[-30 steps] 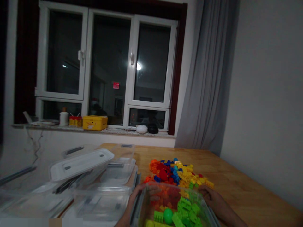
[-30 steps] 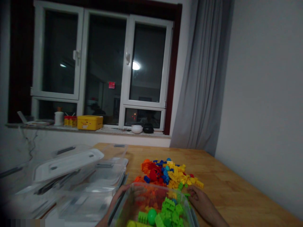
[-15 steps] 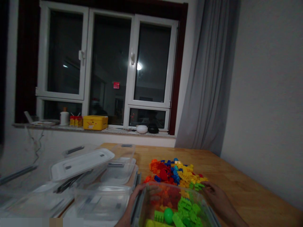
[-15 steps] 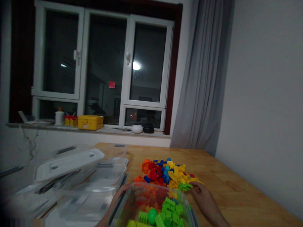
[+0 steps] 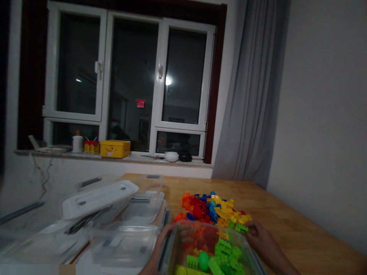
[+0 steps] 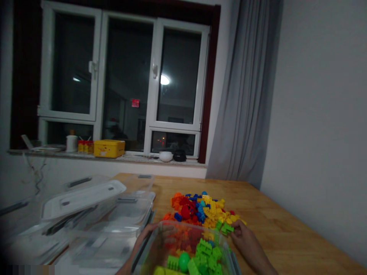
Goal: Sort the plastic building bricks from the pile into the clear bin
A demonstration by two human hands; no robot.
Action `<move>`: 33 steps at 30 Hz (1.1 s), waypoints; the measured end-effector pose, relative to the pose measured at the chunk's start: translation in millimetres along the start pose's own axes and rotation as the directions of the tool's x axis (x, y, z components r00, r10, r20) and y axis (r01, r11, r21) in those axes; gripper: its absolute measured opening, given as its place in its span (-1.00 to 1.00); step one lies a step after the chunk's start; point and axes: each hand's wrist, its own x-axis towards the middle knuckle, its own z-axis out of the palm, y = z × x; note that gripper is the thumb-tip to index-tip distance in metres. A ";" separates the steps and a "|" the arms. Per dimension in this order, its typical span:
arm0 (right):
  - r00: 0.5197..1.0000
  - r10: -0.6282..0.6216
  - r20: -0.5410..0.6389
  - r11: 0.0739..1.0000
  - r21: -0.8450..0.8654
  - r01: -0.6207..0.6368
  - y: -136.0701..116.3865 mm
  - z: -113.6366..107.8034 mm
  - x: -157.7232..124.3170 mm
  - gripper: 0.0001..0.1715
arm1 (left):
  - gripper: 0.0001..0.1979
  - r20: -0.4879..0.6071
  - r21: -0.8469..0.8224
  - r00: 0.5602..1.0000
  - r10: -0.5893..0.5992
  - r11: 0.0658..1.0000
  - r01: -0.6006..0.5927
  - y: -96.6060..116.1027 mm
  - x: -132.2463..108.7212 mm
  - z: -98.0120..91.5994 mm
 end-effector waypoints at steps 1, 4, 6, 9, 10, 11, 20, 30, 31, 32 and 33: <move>1.000 0.000 0.000 1.000 -0.005 0.000 -0.2 -0.2 -0.6 -0.75 | -0.91 0.019 0.005 1.000 -0.020 1.000 0.020 -1.2 2.1 -1.9; 1.000 0.026 -0.018 1.000 -0.008 -0.026 -3.9 -1.6 -2.0 -0.75 | -0.93 -0.002 0.019 1.000 0.006 1.000 -0.006 -3.7 5.2 -5.9; 0.998 0.062 -0.022 0.998 0.026 -0.062 -8.2 -1.9 -2.7 -0.74 | -0.94 0.018 0.025 1.000 0.011 1.000 -0.012 -4.6 5.5 -6.7; 0.993 0.116 -0.006 0.986 0.124 -0.114 -15.2 -0.1 -3.9 -0.70 | -0.91 0.057 0.013 0.998 -0.031 0.999 0.030 -4.6 5.6 -5.7; 0.991 0.134 -0.004 0.979 0.153 -0.131 -17.2 0.7 -4.4 -0.67 | -0.92 0.045 0.006 0.999 -0.031 1.000 0.030 -4.2 5.5 -5.0; 0.989 0.149 0.001 0.974 0.172 -0.147 -18.6 1.3 -4.7 -0.64 | -0.95 0.023 -0.001 1.000 -0.017 1.000 0.017 -3.8 5.5 -4.2; 0.998 0.053 0.032 0.999 0.002 -0.054 -4.3 0.2 0.7 -0.51 | -0.93 0.020 -0.037 1.000 -0.013 0.999 0.014 -0.2 4.4 -0.8; 0.987 0.153 -0.052 0.918 0.376 -0.123 -25.9 -4.5 6.7 -0.46 | -0.95 0.001 -0.008 1.000 0.003 1.000 -0.003 -2.9 4.7 -3.3; 0.984 0.179 -0.016 0.898 0.412 -0.157 -28.9 -5.1 5.4 -0.42 | -0.95 0.014 -0.013 1.000 -0.002 1.000 0.002 -3.1 5.0 -4.3; 0.980 0.196 0.020 0.877 0.444 -0.184 -31.9 -5.1 3.3 -0.40 | -0.95 0.023 -0.015 1.000 -0.004 1.000 0.005 -3.1 5.4 -5.1; 0.978 0.202 0.053 0.858 0.471 -0.203 -34.9 -4.7 0.5 -0.39 | -0.94 0.027 -0.013 1.000 -0.007 1.000 0.007 -2.9 5.9 -5.6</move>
